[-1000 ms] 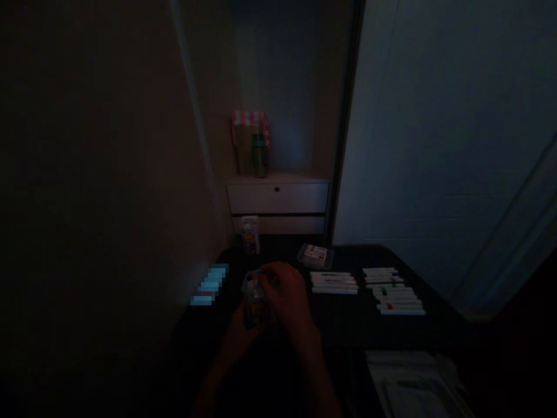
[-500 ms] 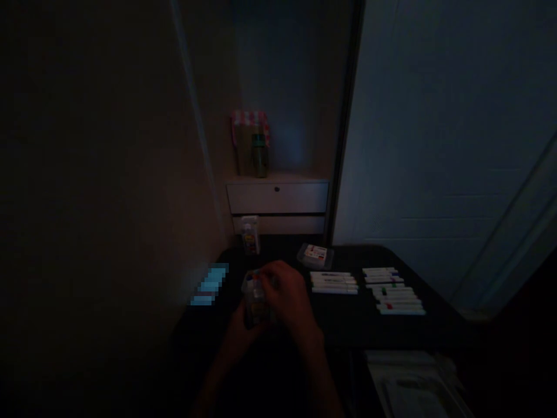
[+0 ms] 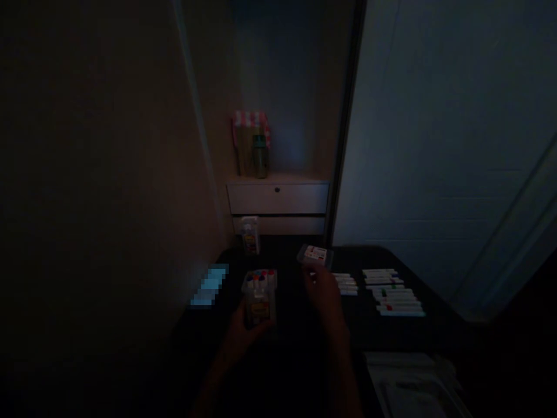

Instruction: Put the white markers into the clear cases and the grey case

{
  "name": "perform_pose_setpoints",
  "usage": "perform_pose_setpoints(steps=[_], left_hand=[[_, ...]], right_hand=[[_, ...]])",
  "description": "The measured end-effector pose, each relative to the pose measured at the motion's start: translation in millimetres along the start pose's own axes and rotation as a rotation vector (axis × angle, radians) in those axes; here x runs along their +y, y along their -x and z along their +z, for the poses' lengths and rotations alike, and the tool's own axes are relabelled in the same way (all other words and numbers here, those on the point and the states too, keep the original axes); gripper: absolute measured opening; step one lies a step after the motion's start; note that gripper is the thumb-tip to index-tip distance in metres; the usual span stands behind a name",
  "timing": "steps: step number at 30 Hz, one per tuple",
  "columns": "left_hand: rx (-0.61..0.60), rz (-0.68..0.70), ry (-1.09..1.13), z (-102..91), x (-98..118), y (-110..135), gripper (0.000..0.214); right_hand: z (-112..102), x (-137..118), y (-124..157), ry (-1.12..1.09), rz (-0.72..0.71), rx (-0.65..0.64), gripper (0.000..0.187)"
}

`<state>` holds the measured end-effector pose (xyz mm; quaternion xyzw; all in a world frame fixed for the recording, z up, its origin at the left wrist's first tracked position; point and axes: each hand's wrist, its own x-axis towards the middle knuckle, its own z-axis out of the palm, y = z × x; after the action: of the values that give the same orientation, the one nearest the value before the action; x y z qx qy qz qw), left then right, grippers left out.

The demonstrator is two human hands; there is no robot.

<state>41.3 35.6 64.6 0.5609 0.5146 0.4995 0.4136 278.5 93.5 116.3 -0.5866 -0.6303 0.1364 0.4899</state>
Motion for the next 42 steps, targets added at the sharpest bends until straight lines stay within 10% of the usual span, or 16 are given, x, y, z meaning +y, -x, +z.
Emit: perform_pose_setpoints(steps=[10, 28, 42], left_hand=[[-0.011, 0.005, 0.029, -0.3, 1, -1, 0.075], [-0.039, 0.023, 0.018, -0.1, -1, -2, 0.071], [-0.039, 0.012, 0.026, -1.2, -2, -3, 0.075]], right_hand=[[-5, 64, -1, 0.198, 0.184, -0.225, 0.023], [11, 38, -3, 0.023, 0.055, -0.358, 0.029], [-45, 79, 6, 0.21, 0.237, -0.353, 0.024]])
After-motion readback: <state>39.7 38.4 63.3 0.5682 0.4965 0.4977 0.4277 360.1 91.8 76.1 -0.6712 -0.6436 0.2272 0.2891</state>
